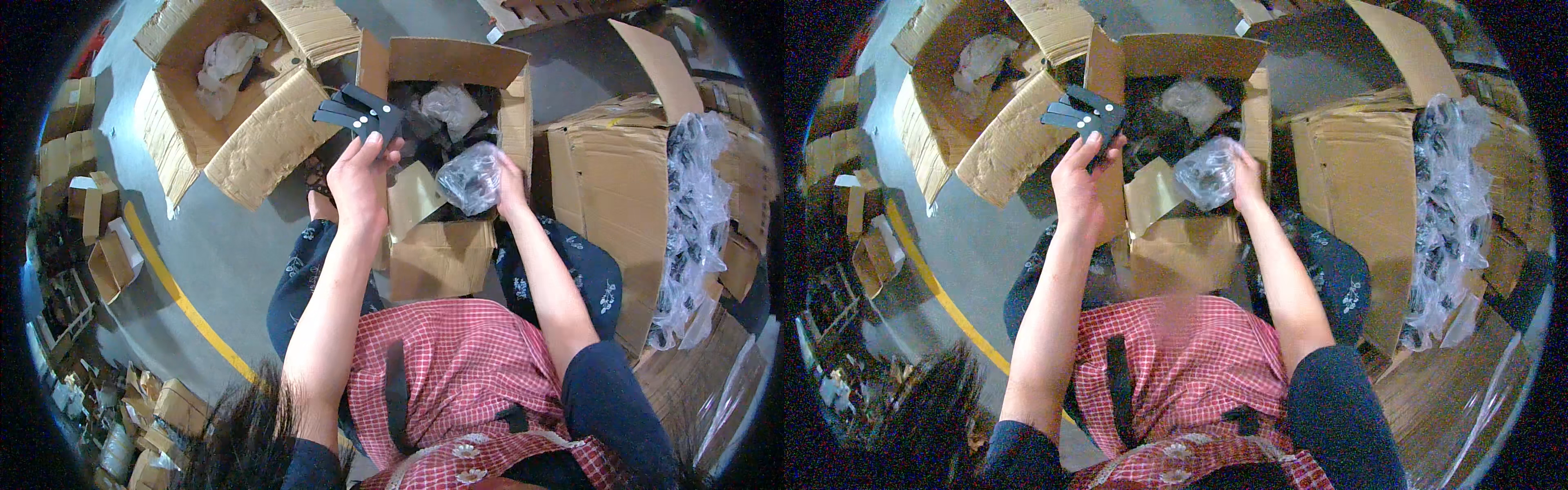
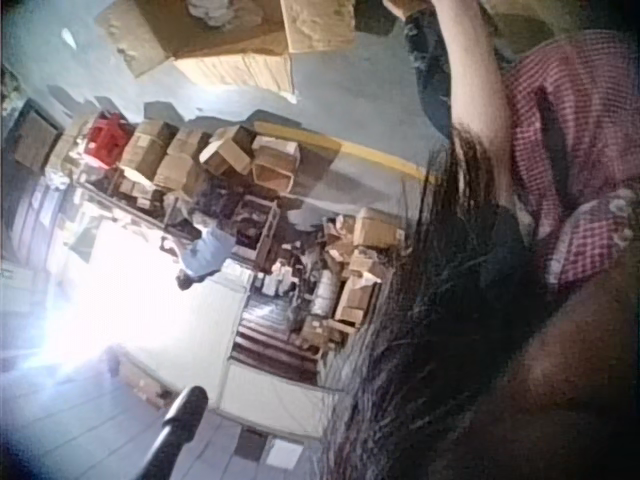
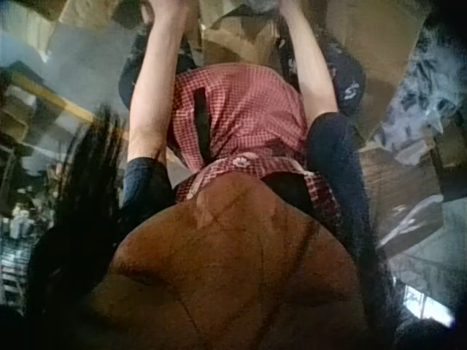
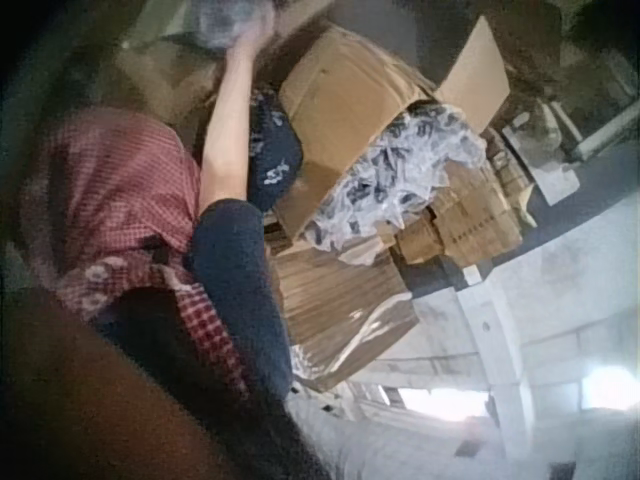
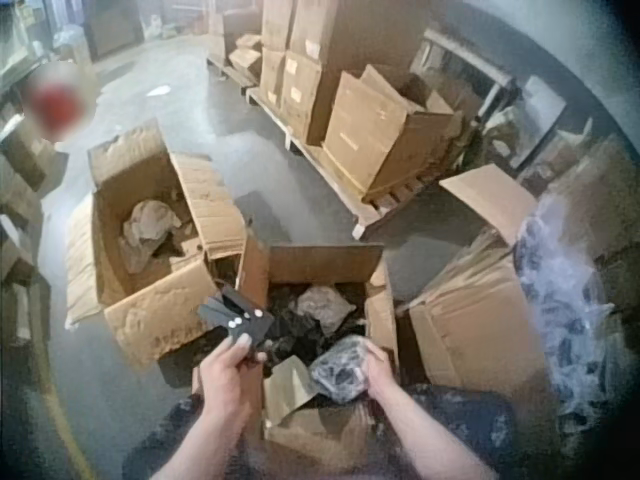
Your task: The person removes black plastic components from a cardboard box, peels stickers from a sheet and applies them to the parts, and then places the finished items into plastic bags.
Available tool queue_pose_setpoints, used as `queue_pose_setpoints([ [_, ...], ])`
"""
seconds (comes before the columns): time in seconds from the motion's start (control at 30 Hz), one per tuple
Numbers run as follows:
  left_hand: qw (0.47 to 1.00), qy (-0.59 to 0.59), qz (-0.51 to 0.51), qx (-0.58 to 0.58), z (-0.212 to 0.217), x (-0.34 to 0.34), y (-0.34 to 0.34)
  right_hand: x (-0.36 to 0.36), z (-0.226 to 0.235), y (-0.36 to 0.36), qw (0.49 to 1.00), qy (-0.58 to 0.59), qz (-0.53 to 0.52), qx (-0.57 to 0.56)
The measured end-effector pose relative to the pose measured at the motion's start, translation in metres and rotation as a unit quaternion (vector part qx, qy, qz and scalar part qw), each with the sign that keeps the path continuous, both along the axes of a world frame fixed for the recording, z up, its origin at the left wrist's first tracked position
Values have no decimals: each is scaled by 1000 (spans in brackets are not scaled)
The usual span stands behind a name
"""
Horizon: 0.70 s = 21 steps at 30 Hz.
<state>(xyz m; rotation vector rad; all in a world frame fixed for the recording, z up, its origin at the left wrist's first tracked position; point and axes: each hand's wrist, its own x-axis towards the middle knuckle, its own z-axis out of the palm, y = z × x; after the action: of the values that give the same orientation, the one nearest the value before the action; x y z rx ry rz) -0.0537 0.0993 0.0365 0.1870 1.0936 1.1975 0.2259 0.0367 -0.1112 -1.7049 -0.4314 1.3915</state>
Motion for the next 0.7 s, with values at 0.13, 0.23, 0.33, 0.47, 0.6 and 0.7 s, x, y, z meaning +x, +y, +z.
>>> queue_pose_setpoints([
  [0.13, 999, 22, -40, -5, -5, 9, 0, 41, -39, -9, 969, -124, 184, -113],
  [0.23, 999, 30, -17, -10, -9, 6, -3, 27, 11, 8, 930, -136, 215, -265],
  [0.33, 999, 44, -16, -18, -6, 11, -4, 32, -2, -6, 796, -403, 338, -301],
  [0.47, 999, 25, -11, -18, -4, 5, -4, -15, 46, -6, 712, -465, 482, -212],
  [0.6, 998, 45, -27, -30, -2, 9, -3, -54, 37, -25, 583, -542, 586, 155],
  [0.7, 999, 20, -36, -11, -6, 14, -4, -65, 2, -42, 513, -605, 589, 154],
])
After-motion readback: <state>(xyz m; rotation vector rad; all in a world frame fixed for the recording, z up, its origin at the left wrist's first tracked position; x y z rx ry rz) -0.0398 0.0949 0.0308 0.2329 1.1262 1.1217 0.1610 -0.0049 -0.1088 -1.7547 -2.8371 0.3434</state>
